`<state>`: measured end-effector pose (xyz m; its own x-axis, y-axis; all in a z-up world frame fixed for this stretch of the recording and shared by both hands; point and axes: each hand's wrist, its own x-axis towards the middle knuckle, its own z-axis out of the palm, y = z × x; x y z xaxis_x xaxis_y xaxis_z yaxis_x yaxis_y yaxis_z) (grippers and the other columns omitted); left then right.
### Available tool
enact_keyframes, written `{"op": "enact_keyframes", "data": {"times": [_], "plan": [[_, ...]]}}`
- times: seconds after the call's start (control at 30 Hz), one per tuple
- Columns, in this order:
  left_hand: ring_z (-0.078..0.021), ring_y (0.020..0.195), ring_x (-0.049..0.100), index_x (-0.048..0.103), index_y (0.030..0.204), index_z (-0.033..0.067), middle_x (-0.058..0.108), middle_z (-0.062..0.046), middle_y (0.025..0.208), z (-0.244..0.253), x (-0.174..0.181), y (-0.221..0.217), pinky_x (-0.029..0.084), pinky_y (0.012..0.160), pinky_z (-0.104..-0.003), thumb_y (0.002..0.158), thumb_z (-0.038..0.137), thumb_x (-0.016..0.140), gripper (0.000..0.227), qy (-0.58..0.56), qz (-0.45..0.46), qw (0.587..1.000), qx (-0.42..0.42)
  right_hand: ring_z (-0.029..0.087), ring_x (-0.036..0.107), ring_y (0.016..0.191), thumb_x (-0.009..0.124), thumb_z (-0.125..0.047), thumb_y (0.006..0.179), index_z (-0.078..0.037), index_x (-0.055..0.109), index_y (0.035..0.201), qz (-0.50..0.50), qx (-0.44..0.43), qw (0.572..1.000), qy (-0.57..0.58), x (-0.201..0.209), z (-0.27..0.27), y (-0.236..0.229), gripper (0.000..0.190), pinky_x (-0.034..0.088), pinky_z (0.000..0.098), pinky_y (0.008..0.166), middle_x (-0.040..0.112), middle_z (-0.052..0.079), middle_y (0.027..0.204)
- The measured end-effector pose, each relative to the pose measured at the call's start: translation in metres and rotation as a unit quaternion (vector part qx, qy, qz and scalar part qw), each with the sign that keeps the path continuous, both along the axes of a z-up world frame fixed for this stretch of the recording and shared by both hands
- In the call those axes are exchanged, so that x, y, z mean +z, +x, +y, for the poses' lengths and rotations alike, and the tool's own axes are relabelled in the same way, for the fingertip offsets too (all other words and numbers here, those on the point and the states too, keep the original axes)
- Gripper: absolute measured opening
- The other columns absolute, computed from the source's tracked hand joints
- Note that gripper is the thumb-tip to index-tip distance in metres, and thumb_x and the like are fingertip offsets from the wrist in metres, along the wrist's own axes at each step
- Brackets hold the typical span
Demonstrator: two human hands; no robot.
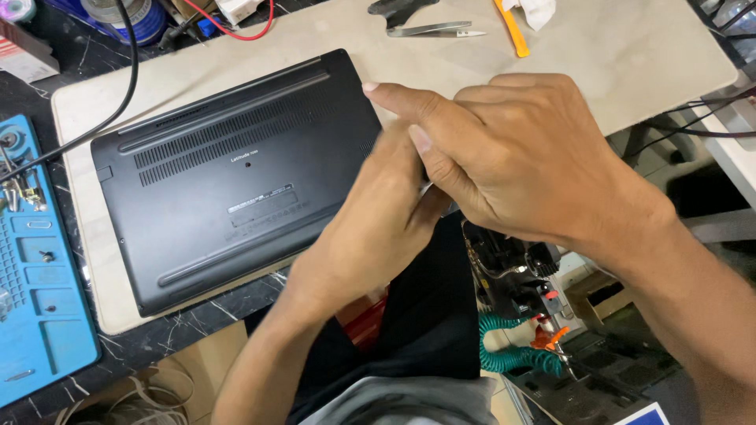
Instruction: The person uses a screwdriver to remove screws from the back of a laptop. They then use a yellow plastic pry tool to separate the laptop casing along the edges.
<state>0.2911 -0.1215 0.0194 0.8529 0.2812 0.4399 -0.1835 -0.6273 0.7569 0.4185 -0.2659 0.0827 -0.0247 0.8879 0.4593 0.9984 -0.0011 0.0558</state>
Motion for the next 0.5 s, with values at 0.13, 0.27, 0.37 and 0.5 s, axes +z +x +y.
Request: {"op": "enact_keyframes", "data": {"times": [0.13, 0.27, 0.37, 0.5], "plan": [[-0.0194, 0.123, 0.072, 0.057, 0.14, -0.0046, 0.077, -0.017, 0.129, 0.021, 0.019, -0.011, 0.066, 0.108, -0.036, 0.109, -0.011, 0.043, 0.035, -0.133, 0.077, 0.958, -0.242, 0.031, 0.061, 0.06, 0.058, -0.006, 0.123, -0.001, 0.079, 0.153, -0.008, -0.003, 1.0, -0.001, 0.0, -0.003, 0.003, 0.037, 0.048, 0.0457, 0.062, 0.065, 0.004, 0.071], [-0.0022, 0.087, 0.066, 0.078, 0.107, -0.0009, 0.085, -0.003, 0.093, 0.014, 0.016, -0.008, 0.058, 0.071, -0.029, 0.113, 0.003, 0.069, 0.011, -0.04, -0.006, 0.993, -0.112, 0.033, 0.067, 0.066, 0.06, -0.006, 0.12, -0.004, 0.075, 0.158, -0.001, -0.029, 0.999, -0.015, -0.003, -0.01, 0.007, 0.042, 0.049, 0.0459, 0.064, 0.071, 0.003, 0.075], [-0.0146, 0.075, 0.083, 0.078, 0.121, -0.0014, 0.091, -0.009, 0.109, -0.001, 0.012, -0.011, 0.061, 0.07, -0.028, 0.109, 0.002, 0.077, 0.013, -0.027, -0.035, 0.998, -0.053, 0.029, 0.064, 0.062, 0.059, -0.005, 0.123, 0.0, 0.075, 0.158, -0.003, -0.016, 1.0, -0.003, -0.003, -0.013, 0.01, 0.038, 0.047, 0.0439, 0.06, 0.067, 0.004, 0.071], [-0.019, 0.07, 0.074, 0.078, 0.109, 0.0051, 0.085, -0.005, 0.091, -0.024, -0.009, -0.011, 0.054, 0.065, -0.032, 0.098, 0.002, 0.093, 0.019, 0.036, -0.07, 0.994, 0.076, 0.03, 0.058, 0.057, 0.059, -0.002, 0.12, -0.002, 0.076, 0.156, 0.004, -0.028, 1.0, 0.004, -0.006, -0.013, 0.007, 0.04, 0.044, 0.0438, 0.058, 0.061, 0.003, 0.066]]}}
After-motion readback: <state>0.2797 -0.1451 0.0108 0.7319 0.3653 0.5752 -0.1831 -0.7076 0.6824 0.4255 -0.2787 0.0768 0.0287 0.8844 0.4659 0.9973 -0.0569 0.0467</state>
